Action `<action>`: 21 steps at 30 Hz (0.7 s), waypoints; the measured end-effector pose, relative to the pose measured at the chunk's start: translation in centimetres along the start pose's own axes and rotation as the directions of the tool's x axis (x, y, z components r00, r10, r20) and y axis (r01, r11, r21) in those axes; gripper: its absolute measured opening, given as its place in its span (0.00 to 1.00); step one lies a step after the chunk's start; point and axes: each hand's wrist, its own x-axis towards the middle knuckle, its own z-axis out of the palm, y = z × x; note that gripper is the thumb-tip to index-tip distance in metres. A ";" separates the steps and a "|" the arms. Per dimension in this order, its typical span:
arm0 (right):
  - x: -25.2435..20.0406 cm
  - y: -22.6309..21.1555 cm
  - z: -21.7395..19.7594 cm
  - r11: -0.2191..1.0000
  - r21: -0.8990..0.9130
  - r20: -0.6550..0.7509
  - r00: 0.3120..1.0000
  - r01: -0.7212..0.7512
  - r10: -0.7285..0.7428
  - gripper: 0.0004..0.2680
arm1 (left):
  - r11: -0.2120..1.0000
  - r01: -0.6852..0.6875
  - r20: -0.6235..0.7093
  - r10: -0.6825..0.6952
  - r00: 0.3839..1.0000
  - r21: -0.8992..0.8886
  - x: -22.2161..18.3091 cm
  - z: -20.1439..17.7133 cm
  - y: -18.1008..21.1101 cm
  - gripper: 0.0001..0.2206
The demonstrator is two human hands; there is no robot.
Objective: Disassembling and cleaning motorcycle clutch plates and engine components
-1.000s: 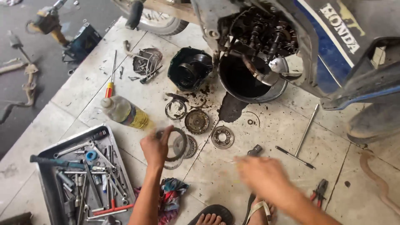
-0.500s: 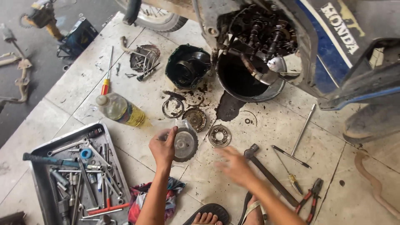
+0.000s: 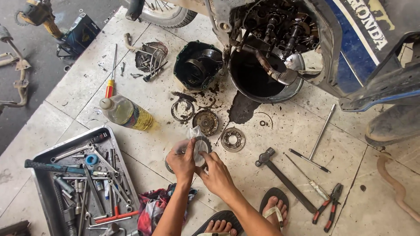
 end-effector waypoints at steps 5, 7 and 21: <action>0.8 1.0 0.6 0.996 0.084 0.042 0.999 0.026 -0.029 0.23 | 0.985 0.142 -0.003 -0.143 0.990 -0.103 0.2 -0.6 -1.8 0.10; 1.4 1.2 0.6 0.993 0.114 0.052 0.998 0.015 -0.021 0.23 | 0.979 0.150 0.007 -0.150 0.989 -0.141 0.5 -0.5 -2.1 0.11; 0.8 0.5 -0.2 0.929 -0.017 -0.068 0.927 0.369 -0.369 0.04 | 0.945 0.314 0.068 -0.309 0.949 -0.088 4.0 -0.4 -2.2 0.17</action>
